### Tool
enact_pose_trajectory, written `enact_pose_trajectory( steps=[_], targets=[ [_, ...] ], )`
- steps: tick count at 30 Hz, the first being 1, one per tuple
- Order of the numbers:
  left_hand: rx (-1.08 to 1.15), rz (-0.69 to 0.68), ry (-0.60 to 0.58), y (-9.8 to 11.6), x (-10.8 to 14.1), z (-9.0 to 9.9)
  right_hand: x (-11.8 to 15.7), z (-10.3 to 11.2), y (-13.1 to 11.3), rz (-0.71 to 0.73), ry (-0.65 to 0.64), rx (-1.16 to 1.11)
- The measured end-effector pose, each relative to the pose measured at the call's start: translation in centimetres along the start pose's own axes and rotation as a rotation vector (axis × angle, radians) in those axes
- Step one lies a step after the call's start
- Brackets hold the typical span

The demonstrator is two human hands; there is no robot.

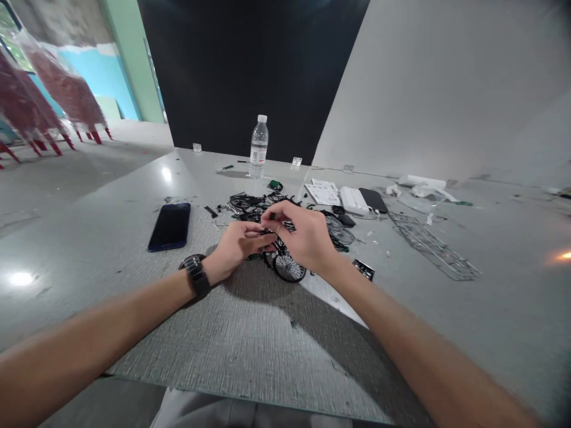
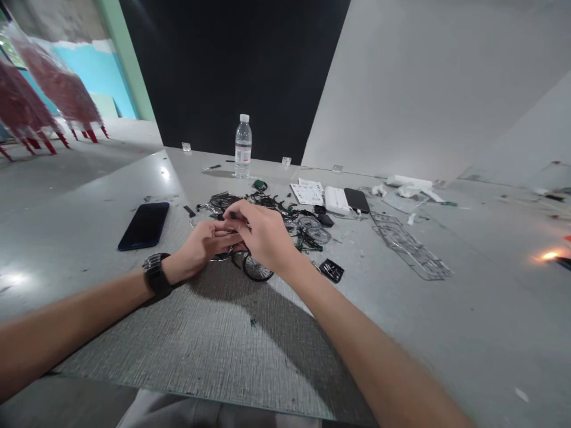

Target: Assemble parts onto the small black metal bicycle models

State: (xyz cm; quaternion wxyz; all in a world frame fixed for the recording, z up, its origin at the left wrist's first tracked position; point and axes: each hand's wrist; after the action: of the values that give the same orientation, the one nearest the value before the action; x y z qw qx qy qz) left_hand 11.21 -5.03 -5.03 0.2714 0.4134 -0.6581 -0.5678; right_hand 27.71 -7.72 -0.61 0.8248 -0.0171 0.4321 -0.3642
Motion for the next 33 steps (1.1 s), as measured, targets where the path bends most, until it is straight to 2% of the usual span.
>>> enact_pose_trajectory(
  steps=[5, 9, 12, 18, 25, 29, 33],
  targets=[
    [0.019, 0.01, 0.008, 0.0, -0.1, 0.1, 0.2, -0.1, 0.4, 0.036, 0.067, 0.075],
    [-0.015, -0.022, 0.0, -0.3, -0.2, 0.3, 0.3, 0.2, 0.6, 0.138, -0.004, 0.046],
    [0.01, -0.013, 0.004, -0.3, -0.1, 0.2, 0.4, 0.3, 0.4, 0.104, -0.035, 0.019],
    [0.021, 0.038, 0.04, 0.3, 0.1, -0.2, 0.3, 0.3, 0.1, 0.009, 0.004, 0.081],
    [0.0, 0.039, 0.081, -0.1, -0.1, 0.1, 0.6, 0.2, 0.1, 0.054, 0.056, 0.121],
    [-0.086, -0.027, 0.176, 1.2, -0.2, 0.3, 0.6, 0.7, -0.2, 0.119, 0.095, 0.193],
    [-0.15, -0.212, 0.299, 3.1, 0.1, 0.0, 0.6, 1.2, -0.1, 0.15, 0.093, 0.322]
  ],
)
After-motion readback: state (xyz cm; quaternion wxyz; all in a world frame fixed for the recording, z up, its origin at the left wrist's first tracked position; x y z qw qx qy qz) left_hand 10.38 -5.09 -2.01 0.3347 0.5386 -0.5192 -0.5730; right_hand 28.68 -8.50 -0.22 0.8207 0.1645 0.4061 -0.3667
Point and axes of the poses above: each hand's wrist, its own x-axis away from the middle knuckle, its own z-axis out of the back of the hand, y = z × x, and after that the axes turned 1 degree about -x, right-handed
